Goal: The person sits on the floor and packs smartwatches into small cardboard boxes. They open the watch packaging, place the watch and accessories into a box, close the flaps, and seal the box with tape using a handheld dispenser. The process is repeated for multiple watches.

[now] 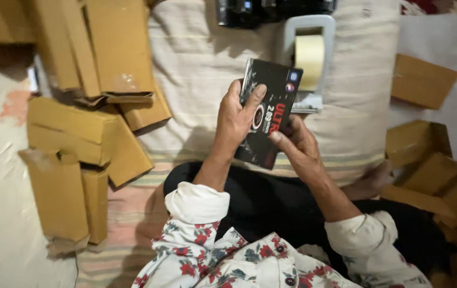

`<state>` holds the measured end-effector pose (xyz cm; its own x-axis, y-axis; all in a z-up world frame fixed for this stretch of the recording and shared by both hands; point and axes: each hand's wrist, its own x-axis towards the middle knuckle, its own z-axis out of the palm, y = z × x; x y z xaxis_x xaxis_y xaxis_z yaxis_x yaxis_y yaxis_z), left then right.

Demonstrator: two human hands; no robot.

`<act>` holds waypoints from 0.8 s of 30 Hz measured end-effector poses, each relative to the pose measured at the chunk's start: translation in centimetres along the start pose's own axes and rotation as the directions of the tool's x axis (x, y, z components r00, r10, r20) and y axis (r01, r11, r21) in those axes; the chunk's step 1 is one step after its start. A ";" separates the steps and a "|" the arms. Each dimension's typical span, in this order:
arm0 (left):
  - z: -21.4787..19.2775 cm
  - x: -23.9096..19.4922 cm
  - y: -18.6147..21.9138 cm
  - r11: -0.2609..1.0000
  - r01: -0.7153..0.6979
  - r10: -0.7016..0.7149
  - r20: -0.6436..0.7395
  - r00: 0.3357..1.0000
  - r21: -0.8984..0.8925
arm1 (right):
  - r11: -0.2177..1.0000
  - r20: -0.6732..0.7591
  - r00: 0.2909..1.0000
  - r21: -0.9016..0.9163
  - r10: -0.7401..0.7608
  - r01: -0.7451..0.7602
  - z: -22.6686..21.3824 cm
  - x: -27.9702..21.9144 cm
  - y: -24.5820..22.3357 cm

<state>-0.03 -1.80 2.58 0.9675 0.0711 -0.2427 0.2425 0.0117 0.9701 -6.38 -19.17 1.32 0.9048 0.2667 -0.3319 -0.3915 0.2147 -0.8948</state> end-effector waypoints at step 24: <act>-0.5 2.7 -3.2 0.975 -0.002 0.060 -0.251 0.966 0.222 | 0.989 0.023 0.990 -0.048 0.142 -0.140 0.6 0.8 1.4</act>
<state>1.80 -1.15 -1.13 0.9311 0.3199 -0.1750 0.2500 -0.2106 0.9451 -6.34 -18.13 -0.06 0.8362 0.3159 -0.4483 -0.5062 0.1299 -0.8526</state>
